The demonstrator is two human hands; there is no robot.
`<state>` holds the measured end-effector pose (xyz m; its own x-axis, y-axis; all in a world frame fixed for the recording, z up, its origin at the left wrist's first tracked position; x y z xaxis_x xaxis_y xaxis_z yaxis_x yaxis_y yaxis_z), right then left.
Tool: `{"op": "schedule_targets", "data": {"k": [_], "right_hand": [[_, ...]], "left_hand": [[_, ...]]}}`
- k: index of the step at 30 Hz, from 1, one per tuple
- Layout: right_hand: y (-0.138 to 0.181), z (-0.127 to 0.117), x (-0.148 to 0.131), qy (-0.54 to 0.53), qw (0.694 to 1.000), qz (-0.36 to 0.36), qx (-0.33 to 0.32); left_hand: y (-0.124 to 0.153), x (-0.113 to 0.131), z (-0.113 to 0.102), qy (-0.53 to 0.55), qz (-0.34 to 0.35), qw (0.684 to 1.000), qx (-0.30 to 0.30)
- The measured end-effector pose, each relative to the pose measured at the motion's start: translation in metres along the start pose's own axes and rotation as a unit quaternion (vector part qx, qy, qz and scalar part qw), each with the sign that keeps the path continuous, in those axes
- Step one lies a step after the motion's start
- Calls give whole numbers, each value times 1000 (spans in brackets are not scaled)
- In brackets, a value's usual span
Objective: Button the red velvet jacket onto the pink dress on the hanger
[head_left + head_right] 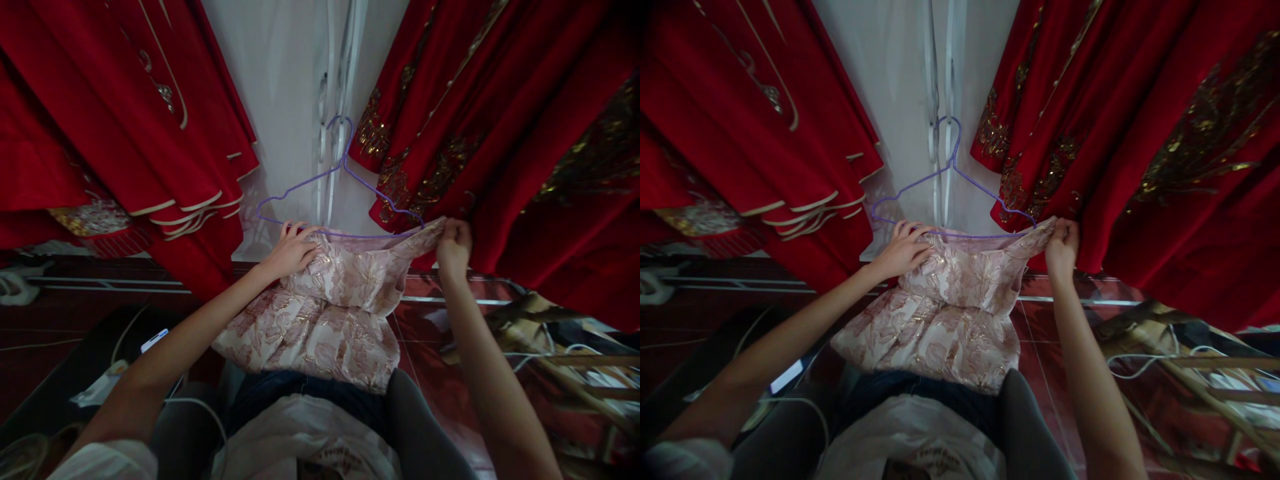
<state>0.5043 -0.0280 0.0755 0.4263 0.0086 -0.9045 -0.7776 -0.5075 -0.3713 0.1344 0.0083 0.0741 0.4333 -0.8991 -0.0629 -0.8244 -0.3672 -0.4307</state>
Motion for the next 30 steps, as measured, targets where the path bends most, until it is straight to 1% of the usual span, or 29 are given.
{"op": "schedule_targets", "data": {"k": [3,6,9,11,13,14,16,18,19,20,22,23,25,27,30], "right_hand": [[-9,17,-35,31,997,-63,-37],[-7,40,-69,76,991,-85,-75],[9,59,-97,104,981,-132,-98],[23,71,-107,135,969,-169,-116],[36,78,-110,162,955,-203,-140],[40,79,-110,166,950,-215,-151],[43,74,-110,147,948,-232,-161],[41,66,-110,114,951,-237,-160],[38,63,-111,99,953,-236,-161],[35,61,-111,87,955,-233,-163],[29,59,-111,71,958,-224,-167],[27,59,-111,64,959,-220,-167],[26,60,-110,53,961,-217,-166],[27,63,-109,44,960,-216,-170],[28,66,-107,38,959,-217,-176]], "left_hand": [[0,-1,1,20,-8,1000,16],[-3,-1,3,47,-32,997,52],[-9,3,7,83,-54,991,92],[-13,2,7,103,-66,986,115],[-14,-8,2,118,-78,981,136],[-12,-18,-2,122,-90,977,150],[0,-47,-13,114,-134,965,193],[27,-85,-27,72,-213,937,266],[44,-103,-31,60,-251,918,301],[58,-119,-31,72,-273,904,320],[83,-144,-19,157,-302,876,341],[94,-153,-11,207,-319,857,349],[110,-163,4,289,-345,817,360],[119,-164,12,327,-362,789,374],[121,-160,11,343,-362,772,394]]}}
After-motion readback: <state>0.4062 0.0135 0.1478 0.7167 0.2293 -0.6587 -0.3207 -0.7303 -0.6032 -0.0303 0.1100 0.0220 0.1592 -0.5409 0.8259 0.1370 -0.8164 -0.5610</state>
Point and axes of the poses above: each hand's wrist, its own y-axis away from the middle knuckle, its own z-axis out of the palm, x = y × z, the point moved 8 cm from there along -y, towards the middle knuckle, and after that the axes turned 13 degrees about z, right-handed, at the moved point
